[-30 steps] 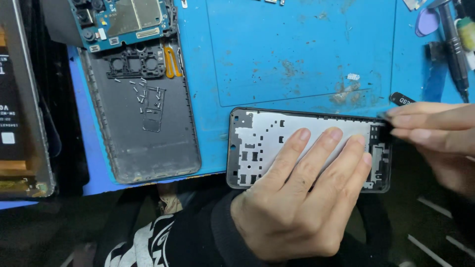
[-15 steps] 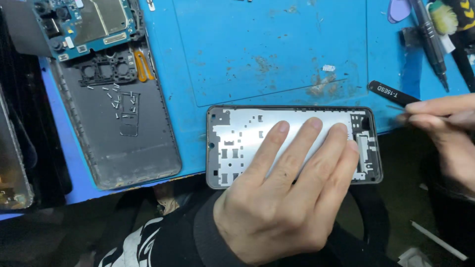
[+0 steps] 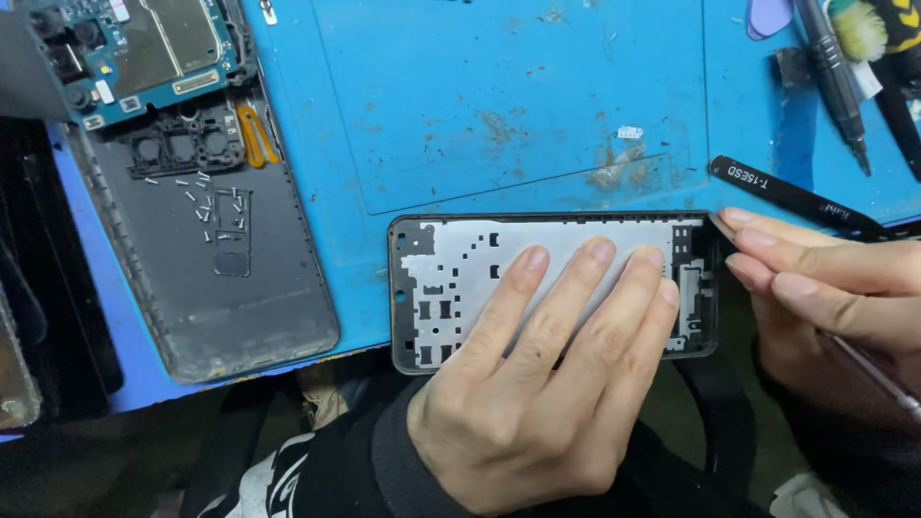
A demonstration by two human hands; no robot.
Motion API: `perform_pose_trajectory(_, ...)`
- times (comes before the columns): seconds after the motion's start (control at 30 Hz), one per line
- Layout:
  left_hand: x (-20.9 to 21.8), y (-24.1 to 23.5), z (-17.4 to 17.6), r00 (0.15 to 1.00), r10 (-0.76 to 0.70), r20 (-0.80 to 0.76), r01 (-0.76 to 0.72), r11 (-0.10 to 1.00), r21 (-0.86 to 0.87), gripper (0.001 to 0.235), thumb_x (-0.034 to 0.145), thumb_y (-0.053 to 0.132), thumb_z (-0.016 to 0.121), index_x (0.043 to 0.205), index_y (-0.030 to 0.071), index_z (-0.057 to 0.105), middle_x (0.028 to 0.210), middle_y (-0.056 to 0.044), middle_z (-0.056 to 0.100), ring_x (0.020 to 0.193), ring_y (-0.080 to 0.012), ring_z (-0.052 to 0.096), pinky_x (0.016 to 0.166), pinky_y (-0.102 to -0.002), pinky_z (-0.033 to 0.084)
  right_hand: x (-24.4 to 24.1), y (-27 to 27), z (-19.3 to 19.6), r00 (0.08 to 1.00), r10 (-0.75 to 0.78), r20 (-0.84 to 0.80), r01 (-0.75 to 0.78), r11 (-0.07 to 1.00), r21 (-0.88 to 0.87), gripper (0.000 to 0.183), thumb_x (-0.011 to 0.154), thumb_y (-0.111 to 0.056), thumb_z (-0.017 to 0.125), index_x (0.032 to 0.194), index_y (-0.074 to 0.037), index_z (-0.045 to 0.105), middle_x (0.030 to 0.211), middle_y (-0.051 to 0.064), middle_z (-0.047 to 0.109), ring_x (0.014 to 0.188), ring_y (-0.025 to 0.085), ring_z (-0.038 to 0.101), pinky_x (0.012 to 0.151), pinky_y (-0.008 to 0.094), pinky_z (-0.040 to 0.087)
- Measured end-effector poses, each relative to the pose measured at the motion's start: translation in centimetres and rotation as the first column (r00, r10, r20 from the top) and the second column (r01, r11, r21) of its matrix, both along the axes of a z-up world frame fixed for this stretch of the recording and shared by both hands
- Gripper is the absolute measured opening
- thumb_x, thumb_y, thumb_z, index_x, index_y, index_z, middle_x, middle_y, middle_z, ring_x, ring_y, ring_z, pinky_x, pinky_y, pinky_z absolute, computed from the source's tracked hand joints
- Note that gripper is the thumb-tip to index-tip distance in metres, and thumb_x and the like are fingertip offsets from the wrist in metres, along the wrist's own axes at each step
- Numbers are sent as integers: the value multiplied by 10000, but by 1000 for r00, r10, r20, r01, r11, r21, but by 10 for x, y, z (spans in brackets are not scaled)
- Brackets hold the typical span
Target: Cleaning a smartphone frame and preparing it for reassembly using precision tools.
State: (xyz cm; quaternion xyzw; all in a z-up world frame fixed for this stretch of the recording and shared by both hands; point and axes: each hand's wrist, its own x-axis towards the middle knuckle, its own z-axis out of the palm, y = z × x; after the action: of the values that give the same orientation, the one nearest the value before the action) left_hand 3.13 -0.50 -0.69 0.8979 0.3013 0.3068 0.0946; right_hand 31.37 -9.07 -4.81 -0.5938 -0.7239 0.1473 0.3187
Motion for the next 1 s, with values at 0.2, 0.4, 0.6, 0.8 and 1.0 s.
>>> perform_pose_trajectory(0.2, -4, 1, -3, 1000, 6, 15, -6, 1000, -5, 292, 1045, 199, 609, 1266, 74, 754, 1317, -64, 698, 1268, -228, 643, 1116, -394, 498, -17, 3, 7, 990, -137, 27, 134, 988, 83, 277, 1119, 71, 678, 872, 22, 564, 1062, 241, 708, 1043, 329, 751, 1015, 426, 634)
perform_pose_trajectory(0.4, -3, 2, -7, 999, 16, 43, -15, 1000, -15, 267, 1068, 188, 620, 1264, 73, 760, 1314, -65, 701, 1273, -234, 642, 1121, -391, 501, -19, 2, 10, 985, -144, 98, 143, 990, 14, 272, 1123, 91, 682, 877, 39, 577, 1093, 247, 713, 1082, 331, 755, 1026, 398, 629)
perform_pose_trajectory(0.6, -6, 5, -4, 998, -8, 54, 8, 1000, -1, 278, 1042, 191, 631, 1247, 55, 760, 1291, -81, 705, 1257, -246, 650, 1087, -386, 524, -2, 21, 18, 968, -200, 151, 225, 959, -172, 106, 1006, 159, 618, 922, 103, 651, 1119, 298, 701, 1076, 380, 715, 967, 414, 596)
perform_pose_trajectory(0.8, -5, 4, -2, 997, -21, 70, 22, 1000, -22, 273, 1022, 187, 634, 1216, 40, 757, 1269, -102, 708, 1242, -261, 658, 1057, -404, 551, 5, 27, 18, 964, -10, -267, -65, 960, -272, 101, 943, 49, 560, 906, -9, 633, 1086, 152, 700, 1116, 268, 711, 959, 328, 632)
perform_pose_trajectory(1.0, -3, 4, 2, 996, -29, 87, 32, 999, -36, 305, 980, 188, 632, 1211, 31, 753, 1266, -118, 708, 1214, -276, 681, 1042, -423, 559, -17, 15, 24, 969, -148, 199, 189, 960, -205, 131, 1049, 98, 677, 943, 25, 702, 1084, 204, 726, 1006, 257, 738, 928, 319, 601)
